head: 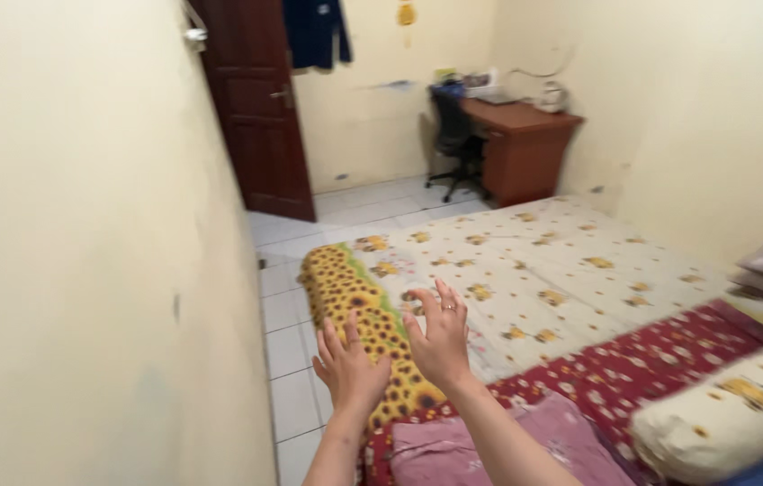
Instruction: The person coils a black power cable and places it in a blue basket. They then open a desk drawer, remove several items including a wallet, a phone, and stationery, and place them on the desk. After briefly handling the items, they return them to the drawer and close it.
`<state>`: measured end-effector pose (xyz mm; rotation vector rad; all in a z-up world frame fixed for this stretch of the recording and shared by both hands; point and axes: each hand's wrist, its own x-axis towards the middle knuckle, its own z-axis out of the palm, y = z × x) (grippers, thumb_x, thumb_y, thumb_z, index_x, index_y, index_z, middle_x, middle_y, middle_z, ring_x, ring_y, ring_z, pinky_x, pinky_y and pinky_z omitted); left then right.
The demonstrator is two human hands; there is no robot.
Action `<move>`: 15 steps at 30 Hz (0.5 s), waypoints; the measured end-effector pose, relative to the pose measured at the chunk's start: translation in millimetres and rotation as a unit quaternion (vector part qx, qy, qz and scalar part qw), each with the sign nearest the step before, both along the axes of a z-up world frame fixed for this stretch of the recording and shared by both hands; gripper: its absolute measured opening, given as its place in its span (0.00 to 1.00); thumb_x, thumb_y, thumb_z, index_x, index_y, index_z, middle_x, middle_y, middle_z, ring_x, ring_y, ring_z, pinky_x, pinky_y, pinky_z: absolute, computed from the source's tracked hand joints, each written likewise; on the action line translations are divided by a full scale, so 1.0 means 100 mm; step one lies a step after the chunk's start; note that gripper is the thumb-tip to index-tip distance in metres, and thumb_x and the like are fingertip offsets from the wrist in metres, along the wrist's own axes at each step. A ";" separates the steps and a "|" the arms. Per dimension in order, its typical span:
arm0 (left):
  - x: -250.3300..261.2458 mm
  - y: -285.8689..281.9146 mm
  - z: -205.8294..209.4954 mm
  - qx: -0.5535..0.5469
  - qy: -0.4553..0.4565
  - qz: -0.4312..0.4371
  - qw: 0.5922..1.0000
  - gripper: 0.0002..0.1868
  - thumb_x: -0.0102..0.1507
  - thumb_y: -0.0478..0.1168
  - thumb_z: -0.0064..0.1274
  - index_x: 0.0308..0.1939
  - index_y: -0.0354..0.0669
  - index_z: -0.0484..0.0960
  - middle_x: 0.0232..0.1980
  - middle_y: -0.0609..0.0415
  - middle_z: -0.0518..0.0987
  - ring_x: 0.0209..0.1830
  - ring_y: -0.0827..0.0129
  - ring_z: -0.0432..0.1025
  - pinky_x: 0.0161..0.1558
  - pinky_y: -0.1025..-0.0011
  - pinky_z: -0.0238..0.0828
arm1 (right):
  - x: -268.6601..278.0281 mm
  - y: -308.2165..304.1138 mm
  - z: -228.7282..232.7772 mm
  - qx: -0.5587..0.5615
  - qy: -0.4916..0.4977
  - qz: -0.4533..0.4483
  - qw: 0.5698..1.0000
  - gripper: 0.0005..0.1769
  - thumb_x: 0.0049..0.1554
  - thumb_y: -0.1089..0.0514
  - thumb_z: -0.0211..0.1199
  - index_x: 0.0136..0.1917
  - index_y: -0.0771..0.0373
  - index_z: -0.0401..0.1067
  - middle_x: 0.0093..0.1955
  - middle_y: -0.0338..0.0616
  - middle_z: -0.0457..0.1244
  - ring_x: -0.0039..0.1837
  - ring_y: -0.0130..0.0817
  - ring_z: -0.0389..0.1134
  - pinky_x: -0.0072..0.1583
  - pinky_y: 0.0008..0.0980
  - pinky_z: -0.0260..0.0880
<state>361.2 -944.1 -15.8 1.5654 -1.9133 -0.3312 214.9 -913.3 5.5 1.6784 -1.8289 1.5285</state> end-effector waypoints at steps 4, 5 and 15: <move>0.19 -0.80 0.12 0.009 -0.006 0.051 0.999 0.53 0.56 0.52 0.62 0.78 0.63 0.45 0.82 0.43 0.39 0.82 0.47 0.33 0.76 0.41 0.31 | 0.17 -0.94 0.06 -0.010 0.032 0.032 0.999 0.23 0.56 0.51 0.62 0.64 0.53 0.70 0.76 0.57 0.52 0.78 0.59 0.47 0.75 0.57 0.47; 0.19 -0.99 0.14 0.025 -0.008 0.057 0.998 0.52 0.57 0.51 0.62 0.78 0.64 0.45 0.83 0.43 0.39 0.83 0.47 0.33 0.76 0.41 0.30 | 0.19 -1.18 0.10 0.006 0.022 0.042 0.999 0.23 0.56 0.50 0.62 0.64 0.53 0.70 0.77 0.57 0.52 0.77 0.60 0.47 0.74 0.57 0.47; 0.20 -2.61 0.25 0.001 0.008 0.065 0.998 0.51 0.58 0.51 0.63 0.78 0.61 0.46 0.81 0.41 0.40 0.82 0.45 0.32 0.75 0.39 0.28 | 0.25 -3.05 0.34 0.006 0.026 0.113 0.993 0.21 0.58 0.49 0.60 0.64 0.55 0.70 0.76 0.60 0.51 0.79 0.60 0.45 0.74 0.56 0.44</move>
